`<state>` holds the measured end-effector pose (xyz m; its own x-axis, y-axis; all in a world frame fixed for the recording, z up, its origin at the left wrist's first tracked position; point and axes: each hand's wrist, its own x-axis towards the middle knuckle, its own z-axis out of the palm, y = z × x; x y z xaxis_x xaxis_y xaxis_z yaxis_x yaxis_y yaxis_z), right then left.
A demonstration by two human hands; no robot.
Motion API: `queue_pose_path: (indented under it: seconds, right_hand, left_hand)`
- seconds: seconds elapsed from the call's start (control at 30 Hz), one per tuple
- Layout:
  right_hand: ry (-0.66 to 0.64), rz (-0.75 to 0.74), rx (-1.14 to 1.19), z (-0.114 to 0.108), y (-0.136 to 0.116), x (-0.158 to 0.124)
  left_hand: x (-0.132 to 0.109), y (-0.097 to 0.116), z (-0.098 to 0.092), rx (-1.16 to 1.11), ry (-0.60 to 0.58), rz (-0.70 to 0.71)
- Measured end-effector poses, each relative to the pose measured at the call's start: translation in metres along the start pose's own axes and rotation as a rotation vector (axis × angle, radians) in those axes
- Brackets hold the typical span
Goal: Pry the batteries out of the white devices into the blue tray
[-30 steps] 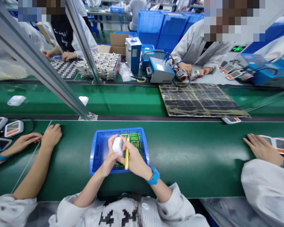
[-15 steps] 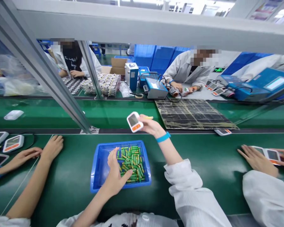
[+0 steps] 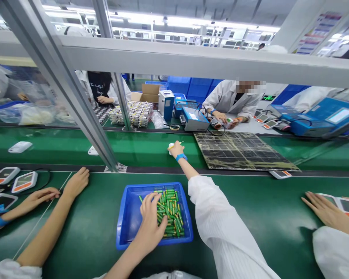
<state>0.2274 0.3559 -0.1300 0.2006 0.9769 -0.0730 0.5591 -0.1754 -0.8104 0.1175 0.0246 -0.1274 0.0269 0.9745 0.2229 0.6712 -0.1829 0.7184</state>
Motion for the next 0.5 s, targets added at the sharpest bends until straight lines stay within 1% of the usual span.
queue_pose_path:
  seconds: [0.13,0.27,0.37,0.5]
  right_hand:
    - [-0.01,-0.003,-0.13,0.019,0.001,-0.006]
    - [-0.007,-0.023,-0.144,0.032,0.0,-0.014]
    - [-0.008,-0.052,-0.059,0.029,0.001,-0.017]
    - [-0.046,-0.109,0.163,0.01,0.004,-0.025]
  left_hand:
    - [0.001,0.001,-0.001,-0.018,-0.019,0.0]
    - [0.001,0.001,-0.004,-0.023,-0.049,0.015]
    - [0.001,0.002,-0.005,-0.015,-0.071,0.022]
    - [0.001,0.001,-0.004,0.002,-0.081,0.032]
